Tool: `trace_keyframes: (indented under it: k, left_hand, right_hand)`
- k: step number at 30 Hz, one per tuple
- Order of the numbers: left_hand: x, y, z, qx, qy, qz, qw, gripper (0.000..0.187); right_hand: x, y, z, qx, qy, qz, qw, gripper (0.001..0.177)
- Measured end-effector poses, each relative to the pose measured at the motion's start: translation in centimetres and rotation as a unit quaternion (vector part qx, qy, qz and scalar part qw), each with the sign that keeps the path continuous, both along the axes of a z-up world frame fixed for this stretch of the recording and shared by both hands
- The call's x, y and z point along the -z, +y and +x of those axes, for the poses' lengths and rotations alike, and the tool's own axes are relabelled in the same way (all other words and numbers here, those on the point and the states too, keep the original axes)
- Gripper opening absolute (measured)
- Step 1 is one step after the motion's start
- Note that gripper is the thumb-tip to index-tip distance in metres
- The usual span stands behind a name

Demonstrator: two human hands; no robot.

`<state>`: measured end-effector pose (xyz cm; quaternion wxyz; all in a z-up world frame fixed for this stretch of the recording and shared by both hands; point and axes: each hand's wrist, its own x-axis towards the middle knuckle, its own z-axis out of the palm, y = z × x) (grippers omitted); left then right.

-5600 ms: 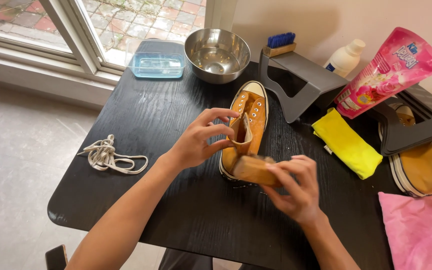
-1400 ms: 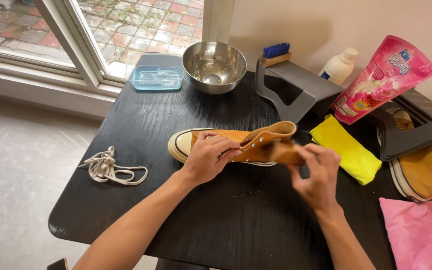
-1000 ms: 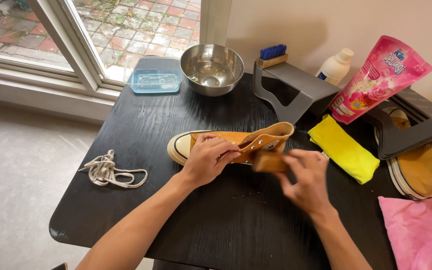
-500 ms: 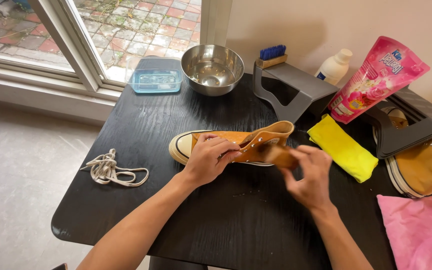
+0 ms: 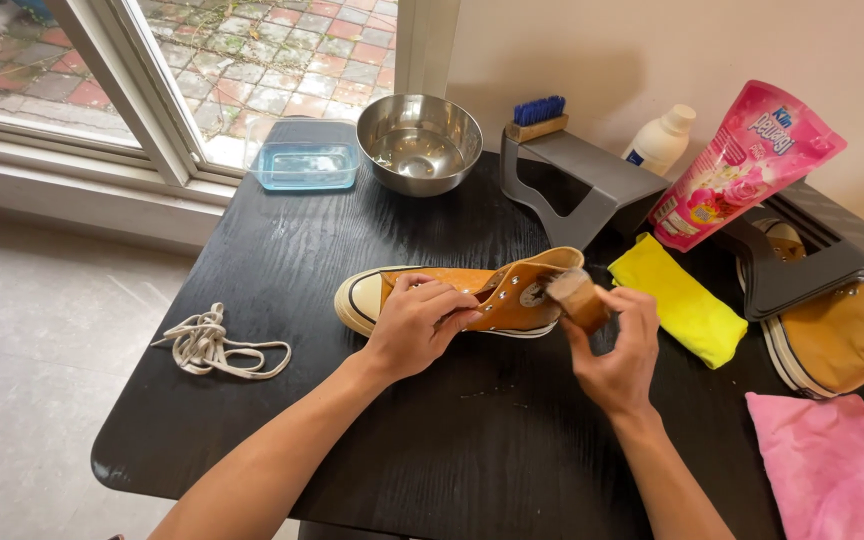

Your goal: Cleaning the tongue and interior of a yellow high-top sneaker using a wooden-handled brush.

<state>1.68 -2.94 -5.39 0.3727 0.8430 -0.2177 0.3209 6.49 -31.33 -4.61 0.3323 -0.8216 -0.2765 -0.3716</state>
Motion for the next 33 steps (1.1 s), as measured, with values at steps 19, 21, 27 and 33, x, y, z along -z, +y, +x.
trace_keyframes:
  k: [19, 21, 27, 33]
  left_hand:
    - [-0.4, -0.6, 0.0, 0.001, -0.024, 0.027, 0.999, 0.008]
    - [-1.0, -0.6, -0.4, 0.015, 0.004, 0.005, 1.0, 0.01]
    - [-1.0, -0.7, -0.6, 0.022, 0.0, -0.001, 1.0, 0.013]
    - [-0.8, -0.8, -0.6, 0.007, -0.025, 0.003, 1.0, 0.014]
  right_hand:
    - [-0.7, 4.1, -2.8, -0.084, -0.027, -0.01, 0.996, 0.052]
    - [-1.4, 3.7, -2.8, -0.064, -0.04, -0.034, 0.997, 0.05]
    - [0.9, 1.1, -0.2, -0.015, -0.031, 0.034, 0.999, 0.056]
    - [0.0, 3.1, -2.1, -0.037, -0.045, -0.002, 0.998, 0.056]
